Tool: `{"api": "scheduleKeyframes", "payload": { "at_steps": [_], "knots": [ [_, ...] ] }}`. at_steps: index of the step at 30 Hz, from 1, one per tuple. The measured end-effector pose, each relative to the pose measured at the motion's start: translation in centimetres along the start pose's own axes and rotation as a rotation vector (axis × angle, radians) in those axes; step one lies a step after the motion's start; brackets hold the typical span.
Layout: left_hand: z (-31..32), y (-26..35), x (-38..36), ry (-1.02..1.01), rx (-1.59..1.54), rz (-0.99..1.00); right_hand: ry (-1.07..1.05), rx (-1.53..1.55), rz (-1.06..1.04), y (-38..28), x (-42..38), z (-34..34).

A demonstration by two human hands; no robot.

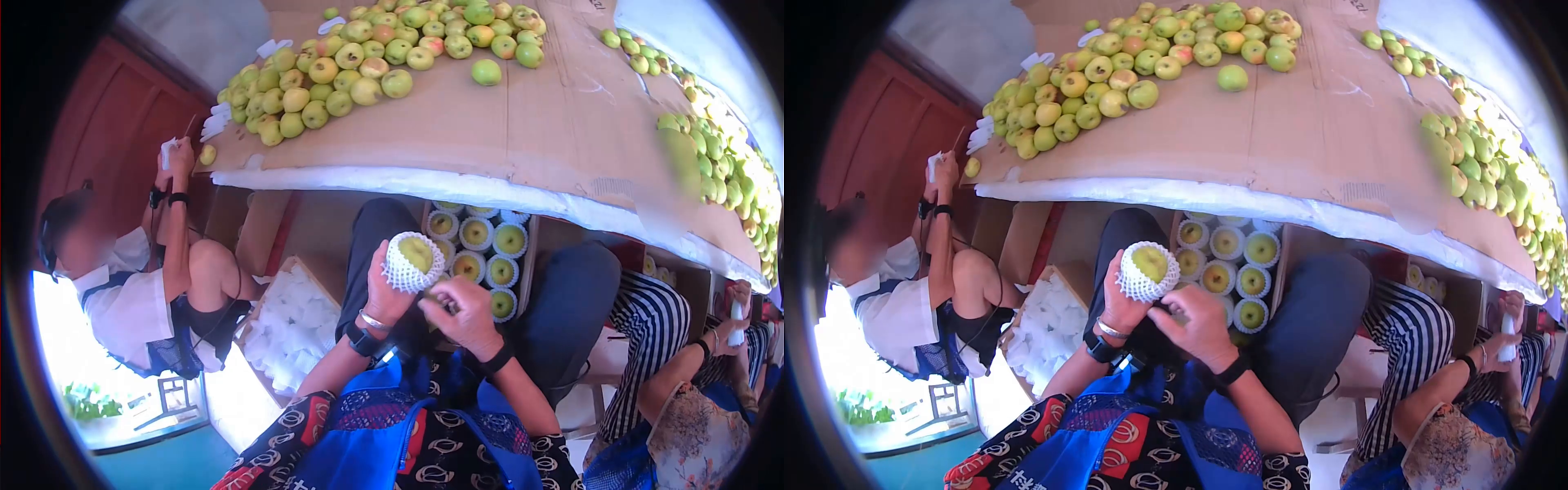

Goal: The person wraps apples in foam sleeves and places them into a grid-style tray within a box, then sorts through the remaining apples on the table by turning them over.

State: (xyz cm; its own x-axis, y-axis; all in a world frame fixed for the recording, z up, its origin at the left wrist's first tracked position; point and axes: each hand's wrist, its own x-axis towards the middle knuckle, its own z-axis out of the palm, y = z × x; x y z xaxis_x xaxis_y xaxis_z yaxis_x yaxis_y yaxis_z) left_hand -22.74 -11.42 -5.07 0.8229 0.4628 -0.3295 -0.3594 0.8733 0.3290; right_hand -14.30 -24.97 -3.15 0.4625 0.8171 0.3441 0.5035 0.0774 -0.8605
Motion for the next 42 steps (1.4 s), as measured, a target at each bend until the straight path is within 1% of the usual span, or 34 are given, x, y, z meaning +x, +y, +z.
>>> {"api": "scheduleKeyframes", "payload": {
  "at_steps": [1, 2, 3, 4, 6, 7, 8, 10, 11, 12, 14, 16, 18, 20, 21, 22, 24, 25, 26, 27, 28, 29, 31, 32, 33, 34, 35, 36, 37, 38, 39, 40, 42],
  "knots": [
    [0.0, 0.1, 0.0, -0.006, 0.066, 0.001, 0.110, 0.116, 0.176, 0.0, -0.2, -0.1],
    [0.0, 0.0, 0.0, -0.005, 0.059, 0.000, 0.222, 0.226, 0.358, 0.3, -0.4, -0.3],
    [0.0, 0.0, -0.1, 0.001, 0.060, -0.022, 0.280, 0.300, 0.303, 1.7, -0.6, -0.2],
    [0.2, 0.0, -0.2, 0.008, 0.065, -0.045, 0.280, 0.298, 0.308, 1.4, -0.2, -0.4],
    [0.2, -0.2, -0.2, 0.015, 0.086, -0.059, 0.275, 0.199, 0.127, 0.5, 0.7, -0.8],
    [0.3, -0.6, -0.2, 0.017, 0.106, -0.073, 0.161, 0.220, 0.138, 0.5, 0.5, -0.3],
    [0.3, -1.0, -0.3, 0.017, 0.099, -0.080, 0.160, 0.213, 0.144, 0.6, 0.3, 0.2],
    [0.4, -1.6, -0.6, -0.098, 0.134, -0.085, 0.105, 0.109, 0.196, 0.8, 0.2, 1.2],
    [-0.1, -1.8, -0.6, -0.051, 0.129, -0.079, 0.104, 0.104, 0.231, 0.8, 0.1, 1.3],
    [-0.3, -1.4, -0.8, -0.056, 0.128, -0.086, 0.111, 0.098, 0.234, 0.9, 0.3, 1.8],
    [0.1, -1.6, -0.9, -0.053, 0.181, -0.083, 0.238, -0.066, 0.099, 1.3, 0.3, 1.7],
    [0.8, -1.7, -1.0, -0.015, 0.231, -0.147, 0.251, -0.104, 0.096, 0.8, 0.4, 1.1],
    [0.4, -1.7, -0.3, -0.035, 0.358, -0.161, 0.272, -0.030, 0.150, 0.4, 0.6, 0.5],
    [2.3, -2.3, -0.2, 0.002, 0.521, -0.028, 0.309, -0.021, 0.131, 0.9, 0.9, -0.5],
    [2.9, -1.4, -0.4, -0.039, 0.448, -0.121, 0.317, -0.094, 0.062, 1.2, 1.0, -1.0],
    [3.2, -0.2, -0.6, -0.075, 0.374, -0.214, 0.325, -0.107, 0.065, 1.3, 1.1, -0.8],
    [4.7, -0.2, -1.2, -0.106, 0.407, -0.255, 0.222, -0.227, -0.030, 0.8, 1.0, -1.2],
    [4.7, -0.5, -1.3, -0.074, 0.548, -0.208, 0.148, -0.267, -0.039, 0.8, 0.9, -0.8],
    [4.5, -0.7, -1.7, -0.032, 0.692, -0.154, 0.145, -0.255, -0.042, 1.0, 0.7, -0.7],
    [3.3, -1.2, -1.3, -0.042, 0.693, -0.111, 0.160, -0.227, -0.046, 1.3, 0.5, -0.5],
    [1.8, -1.5, -0.9, 0.015, 0.688, -0.103, 0.173, -0.180, -0.054, 1.5, 0.5, 0.1],
    [1.9, -1.6, -0.7, 0.027, 0.700, -0.118, 0.200, -0.159, -0.074, 2.0, 0.7, 0.4],
    [2.6, -2.2, -0.1, 0.062, 0.625, -0.143, 0.057, -0.119, 0.013, 1.8, 0.6, -0.7],
    [3.4, -2.1, 0.1, 0.044, 0.593, -0.191, 0.094, 0.026, -0.009, 1.4, 0.5, -1.6],
    [3.6, -2.0, 0.4, -0.047, 0.559, -0.166, 0.198, 0.182, 0.119, 1.0, 0.8, -3.4],
    [4.2, -1.9, 0.4, -0.017, 0.542, -0.155, 0.274, 0.164, 0.205, 1.9, 0.9, -4.8],
    [4.9, -1.7, 0.4, -0.035, 0.590, -0.133, 0.344, 0.443, 0.431, 2.3, 0.9, -5.8],
    [5.2, -1.7, 0.6, -0.053, 0.631, -0.121, 0.326, 0.525, 0.511, 3.7, 0.5, -6.8],
    [5.1, -1.7, 0.9, -0.052, 0.626, -0.125, 0.179, 0.491, 0.506, 3.7, 0.5, -7.7],
    [5.0, -1.7, 1.3, -0.157, 0.709, -0.140, 0.178, 0.485, 0.510, 3.4, 0.4, -7.4],
    [4.7, -1.8, 1.4, -0.262, 0.790, -0.152, 0.096, 0.532, 0.579, 3.0, 0.2, -7.1],
    [4.3, -2.0, 1.3, -0.261, 0.784, -0.149, 0.012, 0.580, 0.644, 2.4, 0.2, -6.6],
    [3.3, -2.4, 1.6, -0.233, 0.678, -0.348, -0.023, 0.572, 0.654, 1.9, 0.1, -5.2]
  ]
}}
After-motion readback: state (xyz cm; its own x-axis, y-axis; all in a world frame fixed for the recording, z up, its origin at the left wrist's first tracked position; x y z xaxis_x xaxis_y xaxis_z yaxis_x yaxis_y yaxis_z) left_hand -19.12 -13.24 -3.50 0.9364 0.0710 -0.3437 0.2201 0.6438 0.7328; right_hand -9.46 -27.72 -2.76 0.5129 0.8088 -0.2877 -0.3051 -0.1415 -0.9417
